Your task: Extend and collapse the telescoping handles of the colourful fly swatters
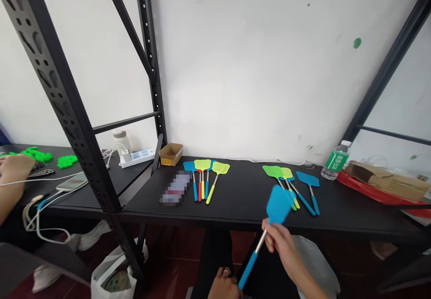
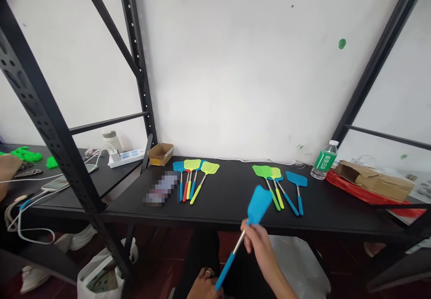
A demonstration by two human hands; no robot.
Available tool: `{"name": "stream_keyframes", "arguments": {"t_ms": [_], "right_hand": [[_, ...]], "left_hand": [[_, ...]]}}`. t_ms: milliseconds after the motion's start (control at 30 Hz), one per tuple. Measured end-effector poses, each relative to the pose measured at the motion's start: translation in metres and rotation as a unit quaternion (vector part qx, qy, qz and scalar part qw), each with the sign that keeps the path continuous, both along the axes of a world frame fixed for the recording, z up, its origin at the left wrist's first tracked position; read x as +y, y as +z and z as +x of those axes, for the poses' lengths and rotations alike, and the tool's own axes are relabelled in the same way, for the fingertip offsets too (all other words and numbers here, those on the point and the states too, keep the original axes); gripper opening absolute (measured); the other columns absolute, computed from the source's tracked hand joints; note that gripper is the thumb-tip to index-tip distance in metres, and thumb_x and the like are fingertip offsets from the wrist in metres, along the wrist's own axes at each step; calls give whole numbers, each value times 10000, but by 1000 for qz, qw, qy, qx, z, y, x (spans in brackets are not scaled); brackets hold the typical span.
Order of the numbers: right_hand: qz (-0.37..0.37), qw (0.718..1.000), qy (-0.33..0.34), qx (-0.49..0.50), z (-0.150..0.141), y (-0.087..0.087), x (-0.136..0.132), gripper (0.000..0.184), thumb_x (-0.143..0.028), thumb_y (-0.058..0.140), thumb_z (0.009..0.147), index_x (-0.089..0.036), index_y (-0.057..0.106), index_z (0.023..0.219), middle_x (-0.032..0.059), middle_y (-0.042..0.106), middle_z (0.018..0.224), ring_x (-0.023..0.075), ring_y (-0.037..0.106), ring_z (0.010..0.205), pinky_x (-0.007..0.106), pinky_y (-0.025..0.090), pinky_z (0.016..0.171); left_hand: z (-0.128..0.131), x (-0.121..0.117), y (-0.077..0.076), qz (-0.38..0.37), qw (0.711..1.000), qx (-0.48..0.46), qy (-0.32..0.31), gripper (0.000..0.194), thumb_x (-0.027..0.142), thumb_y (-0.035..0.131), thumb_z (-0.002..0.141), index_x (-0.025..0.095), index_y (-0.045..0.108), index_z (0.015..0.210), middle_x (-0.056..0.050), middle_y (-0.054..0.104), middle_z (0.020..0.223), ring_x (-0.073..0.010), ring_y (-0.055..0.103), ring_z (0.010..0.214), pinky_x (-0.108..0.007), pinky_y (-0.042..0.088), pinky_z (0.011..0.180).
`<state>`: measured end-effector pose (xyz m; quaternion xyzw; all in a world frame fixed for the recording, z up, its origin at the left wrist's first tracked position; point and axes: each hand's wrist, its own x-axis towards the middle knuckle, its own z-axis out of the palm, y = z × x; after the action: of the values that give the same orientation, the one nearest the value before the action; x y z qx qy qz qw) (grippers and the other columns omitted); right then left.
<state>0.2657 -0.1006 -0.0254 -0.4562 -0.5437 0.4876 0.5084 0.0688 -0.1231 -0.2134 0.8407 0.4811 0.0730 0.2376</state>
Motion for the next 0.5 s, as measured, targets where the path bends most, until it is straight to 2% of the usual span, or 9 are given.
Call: {"name": "stream_keyframes", "arguments": {"t_ms": [100,167,233,300,367,433,500], "right_hand": [[-58,997,48,14,6,-47,-42,416,-610,548,897,-196,593,875,-50,431,521,125,411,463,286,345,535],[-117,991,53,29,3,-74,-55,490,-675,572,848,-194,607,928,-40,461,574,128,448,493,279,349,529],[-152,986,58,40,-2,-91,-57,565,-735,599,788,-186,618,919,-32,471,593,125,455,503,266,321,503],[-135,988,60,53,-7,-95,-54,593,-756,613,760,-181,625,906,-29,477,596,122,463,507,261,316,496],[-117,989,50,71,-9,-92,-51,552,-713,616,798,-184,643,956,-16,521,647,122,494,545,263,353,528],[-106,990,44,86,-7,-86,-51,496,-656,618,840,-188,656,1001,-4,556,691,122,518,581,266,380,560],[-100,989,49,98,-5,-81,-53,489,-647,630,838,-181,662,983,4,571,688,124,529,575,261,373,542]], "left_hand": [[-3,-8,32,-35,999,-31,19,223,273,557,853,228,774,868,-95,761,933,-295,629,998,-445,383,956],[-2,-12,48,-45,988,-134,59,250,319,515,888,274,754,946,-32,765,948,-245,657,953,-400,393,967],[4,-14,55,-118,952,-252,128,354,453,438,939,249,727,960,-28,751,822,-218,676,835,-353,455,880],[13,-13,55,-203,887,-369,188,573,654,362,923,191,697,966,-66,722,777,-214,667,734,-328,498,749],[21,-13,55,-280,838,-430,188,733,790,318,868,156,679,929,-83,691,729,-196,640,639,-305,492,650],[26,-15,62,-288,836,-441,154,772,835,341,835,139,671,879,-65,639,656,-159,582,560,-274,456,586],[27,-19,81,-235,868,-423,111,740,825,422,818,133,672,894,-17,556,569,-119,484,489,-243,399,527]]}}
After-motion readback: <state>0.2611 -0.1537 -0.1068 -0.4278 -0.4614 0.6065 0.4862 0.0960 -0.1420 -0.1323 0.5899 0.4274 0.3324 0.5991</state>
